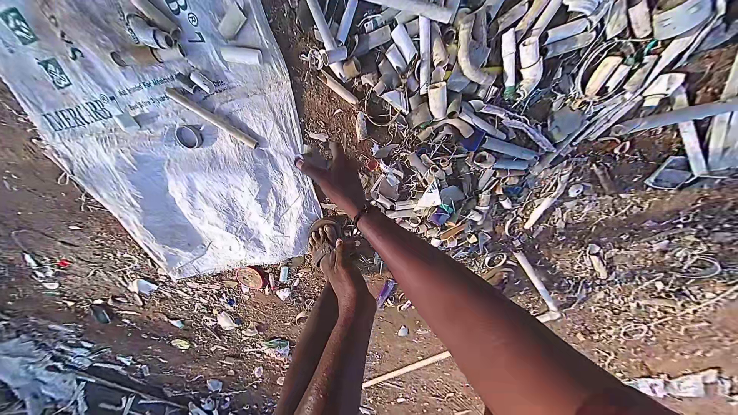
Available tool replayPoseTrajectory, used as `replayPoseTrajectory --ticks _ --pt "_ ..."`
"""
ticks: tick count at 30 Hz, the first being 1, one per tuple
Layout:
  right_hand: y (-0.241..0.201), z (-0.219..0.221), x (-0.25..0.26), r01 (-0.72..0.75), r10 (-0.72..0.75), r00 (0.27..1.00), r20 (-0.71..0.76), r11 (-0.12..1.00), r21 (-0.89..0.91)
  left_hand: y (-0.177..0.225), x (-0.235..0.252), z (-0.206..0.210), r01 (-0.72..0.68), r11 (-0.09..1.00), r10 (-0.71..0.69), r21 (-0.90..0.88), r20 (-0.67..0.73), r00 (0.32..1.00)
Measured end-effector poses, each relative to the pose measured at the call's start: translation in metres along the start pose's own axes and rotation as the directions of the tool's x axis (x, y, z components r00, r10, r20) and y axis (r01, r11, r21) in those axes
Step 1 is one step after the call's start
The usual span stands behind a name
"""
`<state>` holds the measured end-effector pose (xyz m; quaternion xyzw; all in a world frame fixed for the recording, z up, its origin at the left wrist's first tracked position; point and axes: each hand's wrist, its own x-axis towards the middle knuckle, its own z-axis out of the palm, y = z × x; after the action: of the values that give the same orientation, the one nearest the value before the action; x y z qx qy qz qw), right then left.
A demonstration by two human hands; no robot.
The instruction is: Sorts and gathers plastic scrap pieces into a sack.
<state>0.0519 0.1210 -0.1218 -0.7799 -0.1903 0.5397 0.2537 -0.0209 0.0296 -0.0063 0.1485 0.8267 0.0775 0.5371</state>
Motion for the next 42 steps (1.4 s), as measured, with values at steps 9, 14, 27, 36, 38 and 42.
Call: replayPoseTrajectory --ticks 9,14,27,36,38,42 --pt "0.083 -0.013 -0.001 -0.092 0.094 0.996 -0.004 0.968 -0.235 -0.010 -0.001 0.005 -0.041 0.999 0.042 -0.031 0.024 0.999" --pt "0.185 -0.069 -0.022 -0.412 0.375 0.911 -0.173 0.850 -0.329 -0.013 -0.001 0.003 -0.031 0.999 0.031 -0.008 0.032 0.999" --pt "0.194 -0.025 -0.025 0.178 -0.004 0.969 0.245 0.700 -0.691 -0.033 -0.008 0.007 -0.051 0.995 0.047 0.081 0.060 0.997" --pt "0.228 -0.083 -0.031 -0.187 0.171 0.980 -0.098 0.963 -0.193 -0.032 -0.008 0.004 -0.049 0.993 0.043 0.103 0.064 0.997" --pt "0.218 -0.084 -0.019 -0.240 0.210 0.957 -0.199 0.961 -0.139 -0.033 -0.006 0.003 -0.060 0.993 0.053 0.106 0.070 0.996" --pt "0.188 -0.081 0.015 -0.292 0.187 0.912 -0.365 0.921 -0.258 -0.035 -0.005 -0.001 -0.036 0.991 0.026 0.131 0.074 0.997"
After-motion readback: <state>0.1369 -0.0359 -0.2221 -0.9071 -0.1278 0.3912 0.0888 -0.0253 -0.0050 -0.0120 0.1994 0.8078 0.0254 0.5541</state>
